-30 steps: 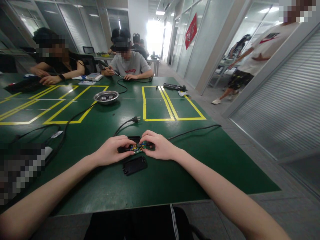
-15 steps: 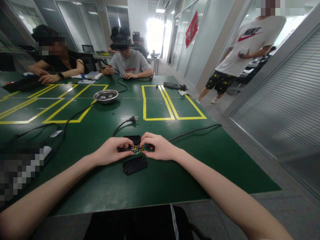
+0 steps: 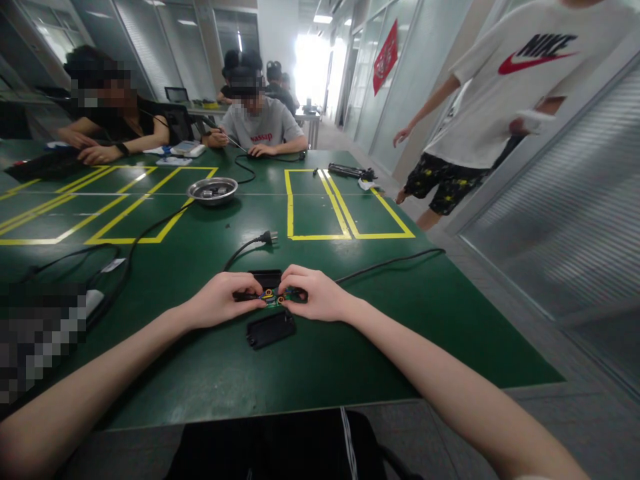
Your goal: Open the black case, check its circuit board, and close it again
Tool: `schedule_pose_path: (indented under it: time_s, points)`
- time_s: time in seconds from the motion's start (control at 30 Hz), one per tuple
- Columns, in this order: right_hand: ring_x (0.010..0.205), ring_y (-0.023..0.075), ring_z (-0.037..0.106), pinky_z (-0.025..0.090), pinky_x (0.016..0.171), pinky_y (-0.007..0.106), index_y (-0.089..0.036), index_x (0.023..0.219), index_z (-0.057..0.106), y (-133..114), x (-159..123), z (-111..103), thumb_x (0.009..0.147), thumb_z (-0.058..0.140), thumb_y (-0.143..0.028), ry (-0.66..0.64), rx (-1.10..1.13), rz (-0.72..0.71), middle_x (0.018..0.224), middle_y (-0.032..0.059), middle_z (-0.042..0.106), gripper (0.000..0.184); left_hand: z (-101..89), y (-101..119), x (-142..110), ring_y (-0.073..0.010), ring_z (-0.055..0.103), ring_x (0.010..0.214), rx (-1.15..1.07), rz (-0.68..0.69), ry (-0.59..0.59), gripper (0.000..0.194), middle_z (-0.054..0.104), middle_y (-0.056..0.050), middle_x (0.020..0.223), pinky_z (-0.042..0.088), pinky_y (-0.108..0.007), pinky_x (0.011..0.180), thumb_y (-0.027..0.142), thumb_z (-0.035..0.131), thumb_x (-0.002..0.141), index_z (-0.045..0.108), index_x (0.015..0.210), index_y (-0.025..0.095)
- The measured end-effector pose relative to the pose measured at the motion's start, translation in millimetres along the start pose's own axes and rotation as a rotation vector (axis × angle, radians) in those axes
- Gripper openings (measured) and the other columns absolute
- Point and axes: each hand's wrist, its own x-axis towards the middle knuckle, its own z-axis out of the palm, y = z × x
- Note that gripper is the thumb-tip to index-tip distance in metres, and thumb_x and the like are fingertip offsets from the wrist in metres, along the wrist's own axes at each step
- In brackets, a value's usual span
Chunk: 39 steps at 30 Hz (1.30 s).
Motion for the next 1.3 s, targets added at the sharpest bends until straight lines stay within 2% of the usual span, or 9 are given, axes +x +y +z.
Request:
schedule_pose_path:
  time_s: [0.27,0.53,0.63,0.7,0.8,0.9,1.03,1.3]
  points:
    - [0.092,0.0181,0.067,0.057,0.074,0.028,-0.019,0.1,0.068,1.5,-1.2,-1.1,0.09,0.066,-0.013,-0.015,0.014,-0.01,0.106,0.0075,0.066,0.012,-0.4,0.1,-0.6,-0.0134,0.06,0.066,-0.027,-0.028,0.008,0.019,0.07,0.001,0.078,0.043,-0.024,0.064,0.037,0.074,0.091,0.072,0.09,0.018]
    - [0.096,0.0193,0.068,0.058,0.08,0.031,-0.02,0.1,0.069,1.5,-1.2,-0.8,0.092,0.067,-0.015,-0.017,0.001,-0.006,0.105,0.0078,0.067,0.009,-3.5,-2.2,-2.2,-0.0136,0.058,0.065,-0.015,-0.04,0.026,0.024,0.064,0.002,0.075,0.043,-0.024,0.063,0.041,0.07,0.09,0.072,0.098,0.019]
    - [0.094,0.0194,0.068,0.058,0.078,0.031,-0.019,0.1,0.069,1.3,-1.7,-0.1,0.092,0.067,-0.016,-0.018,-0.01,0.009,0.105,0.0079,0.068,0.009,-9.7,-1.9,-4.3,-0.0144,0.059,0.066,0.029,-0.038,0.015,0.032,0.062,0.002,0.077,0.045,-0.025,0.064,0.046,0.07,0.09,0.07,0.106,0.019]
    - [0.093,0.0193,0.069,0.058,0.077,0.03,-0.019,0.1,0.07,1.5,-2.0,0.3,0.092,0.067,-0.016,-0.015,-0.015,0.009,0.105,0.0081,0.068,0.01,-14.1,-0.8,-5.6,-0.0163,0.062,0.071,0.091,-0.04,-0.007,0.044,0.064,0.0,0.085,0.048,-0.027,0.066,0.055,0.073,0.086,0.069,0.111,0.019]
    - [0.092,0.019,0.069,0.058,0.075,0.029,-0.019,0.101,0.071,2.0,-2.2,0.2,0.092,0.068,-0.017,-0.009,-0.021,0.007,0.106,0.0084,0.07,0.01,-16.8,1.9,-7.4,-0.021,0.068,0.083,0.179,-0.047,-0.056,0.066,0.065,-0.006,0.11,0.054,-0.032,0.074,0.068,0.079,0.075,0.068,0.119,0.021]
    - [0.091,0.0189,0.07,0.059,0.076,0.03,-0.019,0.101,0.073,1.9,-2.2,-0.2,0.092,0.068,-0.017,-0.007,-0.027,0.008,0.105,0.0082,0.071,0.011,-14.0,4.5,-8.0,-0.025,0.07,0.094,0.198,-0.046,-0.091,0.078,0.061,-0.009,0.124,0.057,-0.036,0.083,0.07,0.082,0.07,0.066,0.129,0.021]
    - [0.095,0.0204,0.071,0.06,0.082,0.033,-0.019,0.1,0.073,0.8,-2.4,-0.9,0.092,0.068,-0.016,0.009,-0.029,0.0,0.104,0.0087,0.072,0.01,-8.3,4.7,-6.3,-0.0279,0.069,0.104,0.154,-0.039,-0.085,0.071,0.061,-0.01,0.125,0.058,-0.039,0.089,0.064,0.08,0.077,0.065,0.132,0.022]
    - [0.09,0.0199,0.073,0.059,0.079,0.031,-0.017,0.097,0.075,5.1,0.6,1.1,0.091,0.07,-0.016,0.083,-0.051,0.067,0.1,0.0087,0.075,0.008,-3.6,-2.0,0.3,-0.031,0.066,0.111,0.074,-0.028,0.006,0.062,0.063,-0.013,0.122,0.055,-0.047,0.1,0.051,0.082,0.08,0.068,0.13,0.018]
